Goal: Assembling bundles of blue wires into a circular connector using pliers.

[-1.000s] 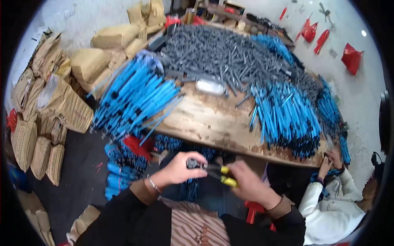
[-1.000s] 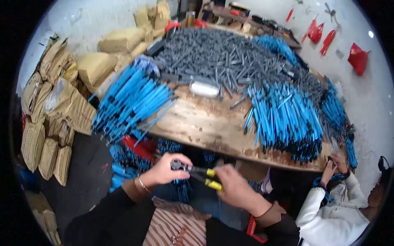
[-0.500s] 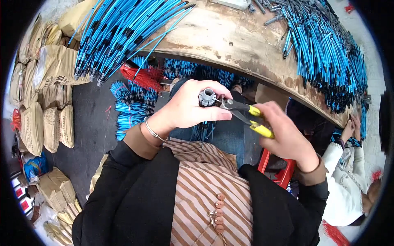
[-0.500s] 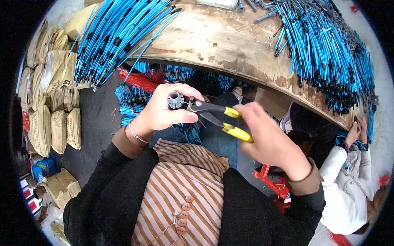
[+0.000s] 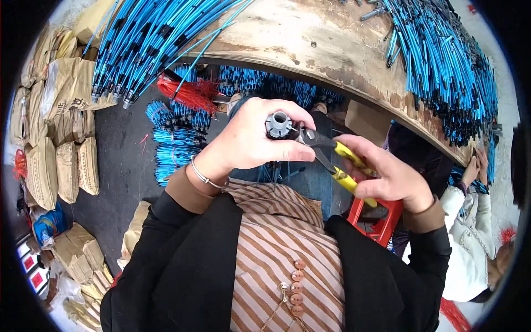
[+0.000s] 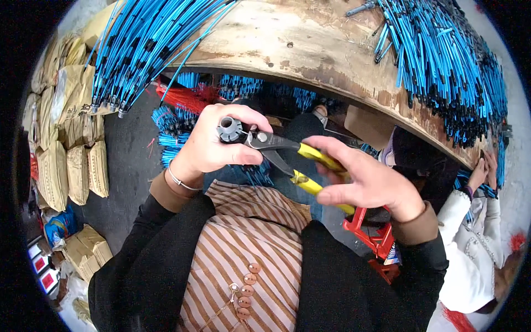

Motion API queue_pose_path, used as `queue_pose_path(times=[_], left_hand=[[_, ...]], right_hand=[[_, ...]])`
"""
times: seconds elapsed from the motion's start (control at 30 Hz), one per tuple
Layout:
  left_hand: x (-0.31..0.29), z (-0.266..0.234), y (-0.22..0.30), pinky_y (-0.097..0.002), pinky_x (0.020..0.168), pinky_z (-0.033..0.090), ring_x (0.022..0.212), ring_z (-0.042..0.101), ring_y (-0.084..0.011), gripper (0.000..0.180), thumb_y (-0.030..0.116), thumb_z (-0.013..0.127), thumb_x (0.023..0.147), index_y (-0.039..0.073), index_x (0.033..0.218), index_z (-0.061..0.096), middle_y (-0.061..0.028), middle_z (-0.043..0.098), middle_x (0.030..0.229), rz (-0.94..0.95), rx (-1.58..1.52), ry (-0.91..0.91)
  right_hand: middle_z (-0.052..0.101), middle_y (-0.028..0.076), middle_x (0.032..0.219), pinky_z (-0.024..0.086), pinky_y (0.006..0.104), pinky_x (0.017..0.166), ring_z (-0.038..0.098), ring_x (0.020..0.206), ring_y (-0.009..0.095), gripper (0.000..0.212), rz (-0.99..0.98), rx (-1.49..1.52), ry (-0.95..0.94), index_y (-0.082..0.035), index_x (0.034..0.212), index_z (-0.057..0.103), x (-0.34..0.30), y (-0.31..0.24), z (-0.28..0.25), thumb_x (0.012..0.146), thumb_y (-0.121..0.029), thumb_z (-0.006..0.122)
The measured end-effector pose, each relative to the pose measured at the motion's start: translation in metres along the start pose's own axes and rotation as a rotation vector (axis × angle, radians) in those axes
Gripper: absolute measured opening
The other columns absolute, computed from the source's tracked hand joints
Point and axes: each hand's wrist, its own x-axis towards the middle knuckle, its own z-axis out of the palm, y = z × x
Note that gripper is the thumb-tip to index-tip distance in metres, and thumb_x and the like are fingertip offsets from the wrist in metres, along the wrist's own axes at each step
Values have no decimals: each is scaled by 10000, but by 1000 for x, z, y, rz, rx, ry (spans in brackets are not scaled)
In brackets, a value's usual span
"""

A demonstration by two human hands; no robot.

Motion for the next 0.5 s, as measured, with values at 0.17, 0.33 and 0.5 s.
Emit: queue_pose_path(times=[0.17,0.33,0.5], left_hand=[[2,14,6,-231,621,449,636,555,-123,376,50,818,546,12,884,658,-61,653,797,2,15,83],[2,13,12,-231,620,450,634,550,-118,338,10,799,571,18,877,654,-51,646,783,-44,7,67],[2,9,9,-233,616,448,624,540,-114,317,6,794,587,18,868,649,-46,638,767,-50,8,59]], right_hand=[[485,215,1164,473,375,817,557,925,311,713,-100,-581,387,40,1335,322,3,14,23,688,66,619],[455,207,1194,463,376,817,538,957,328,763,-182,-734,417,10,1369,289,-1,7,21,670,84,585],[485,187,1172,458,364,806,542,976,321,726,-77,-722,370,-4,1353,335,-7,-19,16,682,83,599]])
